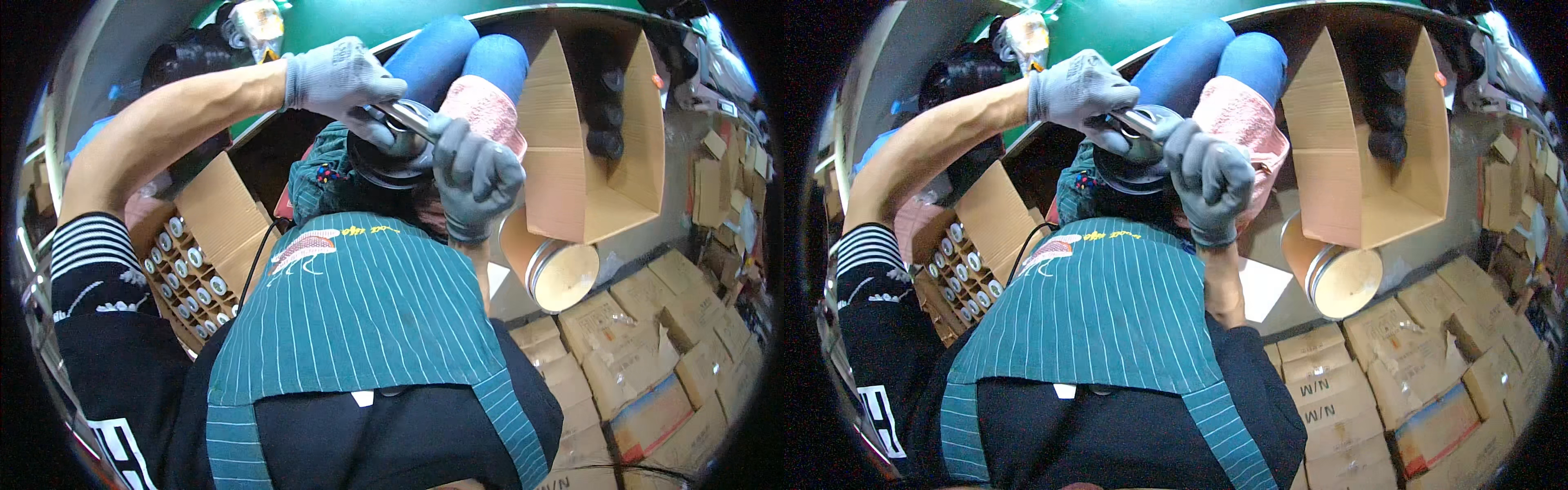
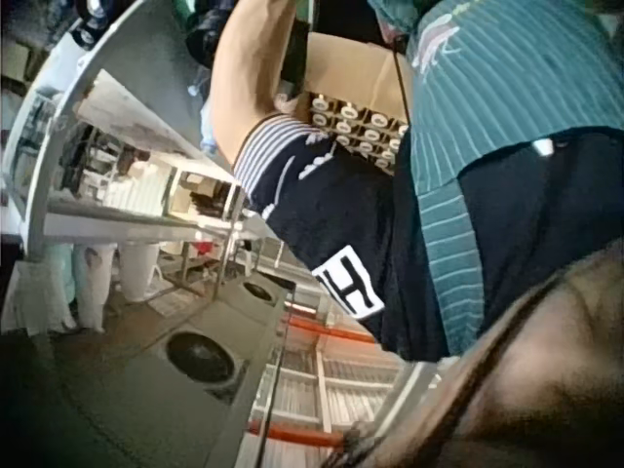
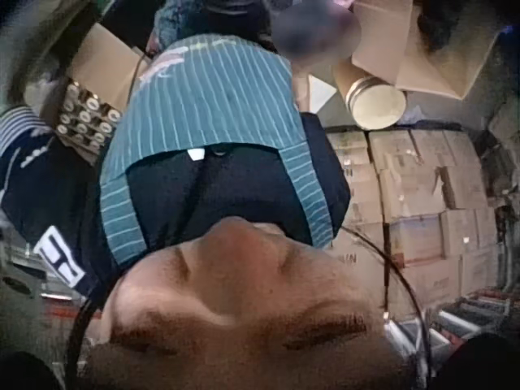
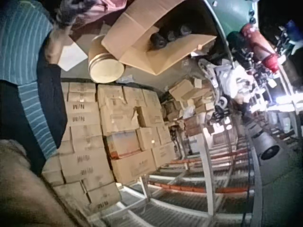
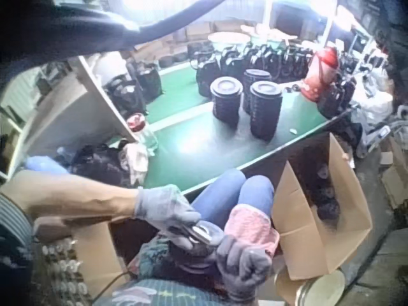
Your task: The person sits on the floor and repeatedly picks up black kettle bodies and lids from a green table. They insert a metal rod into each kettle, attach a lid, and place the assembled unit back on the table. The process is repeated for multiple units.
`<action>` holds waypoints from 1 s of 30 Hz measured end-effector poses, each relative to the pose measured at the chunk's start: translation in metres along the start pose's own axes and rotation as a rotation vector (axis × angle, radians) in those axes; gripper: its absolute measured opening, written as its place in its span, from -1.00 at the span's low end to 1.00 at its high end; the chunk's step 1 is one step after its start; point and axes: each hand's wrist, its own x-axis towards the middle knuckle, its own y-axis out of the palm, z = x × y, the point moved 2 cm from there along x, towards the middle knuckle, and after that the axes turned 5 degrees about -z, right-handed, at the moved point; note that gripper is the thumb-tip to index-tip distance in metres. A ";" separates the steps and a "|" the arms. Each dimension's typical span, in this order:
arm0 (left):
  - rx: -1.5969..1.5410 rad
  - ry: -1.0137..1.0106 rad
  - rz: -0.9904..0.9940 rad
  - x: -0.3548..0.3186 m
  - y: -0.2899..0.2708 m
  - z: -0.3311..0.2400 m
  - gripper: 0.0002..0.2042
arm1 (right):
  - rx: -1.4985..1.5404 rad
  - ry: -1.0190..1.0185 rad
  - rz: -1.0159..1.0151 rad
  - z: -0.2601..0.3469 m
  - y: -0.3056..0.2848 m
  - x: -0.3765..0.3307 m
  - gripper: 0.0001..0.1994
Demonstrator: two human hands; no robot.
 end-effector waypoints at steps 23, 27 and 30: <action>-0.038 -0.981 -0.658 -0.050 0.049 0.076 -0.54 | -1.490 0.198 0.054 0.050 0.035 -0.022 0.09; 0.146 -1.225 -0.517 -0.079 0.086 0.122 -0.47 | -1.438 0.099 0.120 0.061 0.045 -0.051 0.11; 0.157 -1.317 -0.488 -0.084 0.102 0.130 -0.47 | -1.398 -0.022 0.150 0.058 0.050 -0.073 -0.01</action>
